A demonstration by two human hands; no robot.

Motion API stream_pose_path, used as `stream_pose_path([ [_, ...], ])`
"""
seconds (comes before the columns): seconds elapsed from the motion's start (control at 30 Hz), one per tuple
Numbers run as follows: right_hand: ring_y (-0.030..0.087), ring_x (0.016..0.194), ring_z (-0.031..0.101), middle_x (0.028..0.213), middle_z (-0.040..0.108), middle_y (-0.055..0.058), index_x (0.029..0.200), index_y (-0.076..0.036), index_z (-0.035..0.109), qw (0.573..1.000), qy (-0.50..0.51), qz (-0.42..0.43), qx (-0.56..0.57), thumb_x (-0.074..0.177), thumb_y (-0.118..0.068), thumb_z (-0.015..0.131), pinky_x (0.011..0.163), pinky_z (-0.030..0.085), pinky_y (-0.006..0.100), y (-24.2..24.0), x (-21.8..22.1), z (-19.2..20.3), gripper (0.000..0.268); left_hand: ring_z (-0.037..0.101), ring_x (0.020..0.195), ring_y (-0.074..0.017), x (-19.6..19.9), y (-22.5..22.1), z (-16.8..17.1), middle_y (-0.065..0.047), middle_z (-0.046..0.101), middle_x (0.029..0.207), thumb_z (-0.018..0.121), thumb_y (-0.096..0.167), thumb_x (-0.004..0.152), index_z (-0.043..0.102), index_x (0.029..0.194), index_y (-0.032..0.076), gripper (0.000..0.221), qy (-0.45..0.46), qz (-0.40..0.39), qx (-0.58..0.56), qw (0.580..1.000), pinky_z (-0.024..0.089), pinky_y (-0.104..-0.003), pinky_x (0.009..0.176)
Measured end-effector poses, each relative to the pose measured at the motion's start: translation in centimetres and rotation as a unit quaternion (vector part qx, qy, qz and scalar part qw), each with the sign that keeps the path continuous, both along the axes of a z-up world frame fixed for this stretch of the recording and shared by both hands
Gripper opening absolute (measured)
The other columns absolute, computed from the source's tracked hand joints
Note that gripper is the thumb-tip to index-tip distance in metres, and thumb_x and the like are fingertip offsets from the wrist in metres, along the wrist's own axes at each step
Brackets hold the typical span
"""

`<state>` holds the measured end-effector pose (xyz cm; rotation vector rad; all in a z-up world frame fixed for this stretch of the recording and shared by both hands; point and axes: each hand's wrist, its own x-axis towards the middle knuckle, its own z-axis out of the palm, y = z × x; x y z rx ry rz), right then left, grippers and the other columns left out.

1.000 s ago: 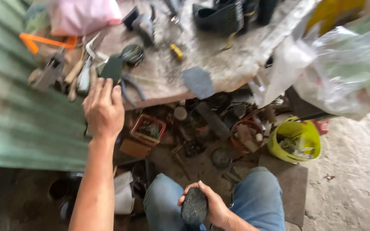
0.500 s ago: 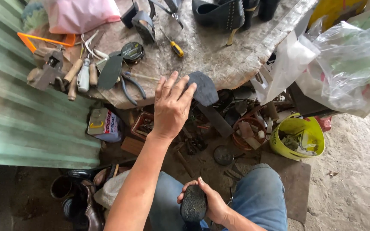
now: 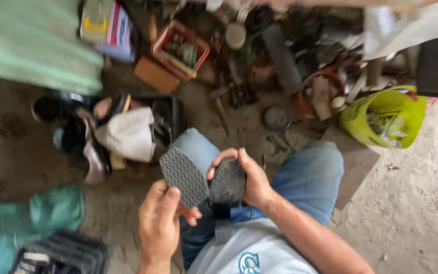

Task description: Repairing a shoe by hammering the sole and applying adhesive to secure components.

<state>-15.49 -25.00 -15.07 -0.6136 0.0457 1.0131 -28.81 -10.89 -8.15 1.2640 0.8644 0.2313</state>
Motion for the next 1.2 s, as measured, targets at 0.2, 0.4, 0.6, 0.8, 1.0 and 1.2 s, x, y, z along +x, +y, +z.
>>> stream_pose_path([
  [0.2,0.016,0.078,0.068,0.092,0.072,0.012,0.105,-0.003,0.069,0.988,-0.102,0.077,-0.088,0.103,-0.063,0.037,0.071,0.054,0.029,1.9,-0.9,-0.1,0.068,0.072,0.045,-0.0195,-3.5,-1.9,1.4,-0.018,0.078,0.063,0.063,0.024,0.097,0.067,0.094,0.001,0.024,0.025,-0.064,-0.007,0.998,0.06,-0.027,0.047],
  [0.4,0.033,0.102,0.07,0.1,0.071,0.023,0.11,0.0,0.063,0.994,-0.01,0.108,0.025,0.103,-0.063,0.037,0.09,0.058,0.044,1.5,-2.7,-0.3,0.068,0.042,0.06,-0.0128,-4.3,-3.3,1.4,-0.002,0.046,0.071,0.056,0.023,0.103,0.052,0.078,0.006,0.031,0.015,-0.135,0.167,0.977,0.036,-0.029,0.056],
  [0.6,0.034,0.104,0.068,0.102,0.069,0.024,0.111,0.003,0.064,0.995,-0.019,0.079,0.063,0.109,-0.051,0.038,0.096,0.055,0.045,1.3,-2.9,0.8,0.059,0.05,0.069,-0.0156,-4.6,-4.3,1.2,-0.005,0.052,0.078,0.053,0.02,0.104,0.053,0.081,0.003,0.028,0.028,-0.13,0.202,0.97,0.042,-0.029,0.064],
  [0.8,0.033,0.106,0.066,0.103,0.068,0.022,0.113,0.002,0.064,0.993,-0.05,0.075,0.079,0.11,-0.049,0.038,0.101,0.053,0.047,1.0,-3.3,1.7,0.057,0.054,0.068,-0.015,-4.5,-4.3,1.7,-0.006,0.058,0.079,0.055,0.017,0.102,0.06,0.085,0.002,0.023,0.027,-0.141,0.228,0.963,0.046,-0.027,0.063],
  [1.0,0.033,0.107,0.065,0.104,0.067,0.022,0.114,0.001,0.062,0.991,-0.077,0.073,0.083,0.111,-0.047,0.036,0.105,0.051,0.049,0.7,-3.6,2.0,0.054,0.058,0.07,-0.0166,-4.8,-4.4,1.6,-0.007,0.061,0.078,0.056,0.014,0.102,0.059,0.084,0.001,0.022,0.018,-0.142,0.242,0.96,0.048,-0.028,0.064],
  [1.2,0.034,0.107,0.065,0.104,0.066,0.023,0.115,0.0,0.062,0.988,-0.107,0.074,0.083,0.112,-0.048,0.036,0.104,0.052,0.048,0.5,-3.6,2.2,0.054,0.059,0.07,-0.0159,-5.0,-4.5,1.7,-0.007,0.062,0.08,0.056,0.016,0.101,0.061,0.087,0.001,0.021,0.034,-0.141,0.234,0.961,0.049,-0.027,0.064],
])
